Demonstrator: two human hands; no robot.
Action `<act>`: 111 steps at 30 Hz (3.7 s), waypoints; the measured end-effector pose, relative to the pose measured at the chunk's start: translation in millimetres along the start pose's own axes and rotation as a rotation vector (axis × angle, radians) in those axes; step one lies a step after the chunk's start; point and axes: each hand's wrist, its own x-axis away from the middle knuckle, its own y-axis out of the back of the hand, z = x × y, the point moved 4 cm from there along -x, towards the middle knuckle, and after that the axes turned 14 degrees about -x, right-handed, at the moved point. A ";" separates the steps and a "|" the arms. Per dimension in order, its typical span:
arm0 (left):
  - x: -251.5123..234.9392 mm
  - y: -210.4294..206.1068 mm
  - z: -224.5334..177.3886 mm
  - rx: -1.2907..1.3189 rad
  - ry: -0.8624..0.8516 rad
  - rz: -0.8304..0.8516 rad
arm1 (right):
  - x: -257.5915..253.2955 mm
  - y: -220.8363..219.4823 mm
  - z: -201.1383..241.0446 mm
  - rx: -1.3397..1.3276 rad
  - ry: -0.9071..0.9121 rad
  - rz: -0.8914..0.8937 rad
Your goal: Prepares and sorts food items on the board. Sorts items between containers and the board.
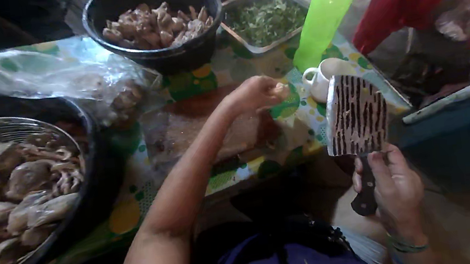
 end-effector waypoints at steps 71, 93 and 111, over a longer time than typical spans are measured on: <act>151.3 -13.4 66.2 0.155 0.200 -0.246 | -12.4 -94.5 -33.1 0.499 -0.031 0.383; 123.0 -23.3 67.4 0.450 0.766 -0.429 | -12.5 -114.2 -18.3 0.405 0.058 0.349; 212.3 -44.6 49.3 0.572 0.724 -0.685 | -6.0 -135.2 -7.3 0.475 0.208 0.496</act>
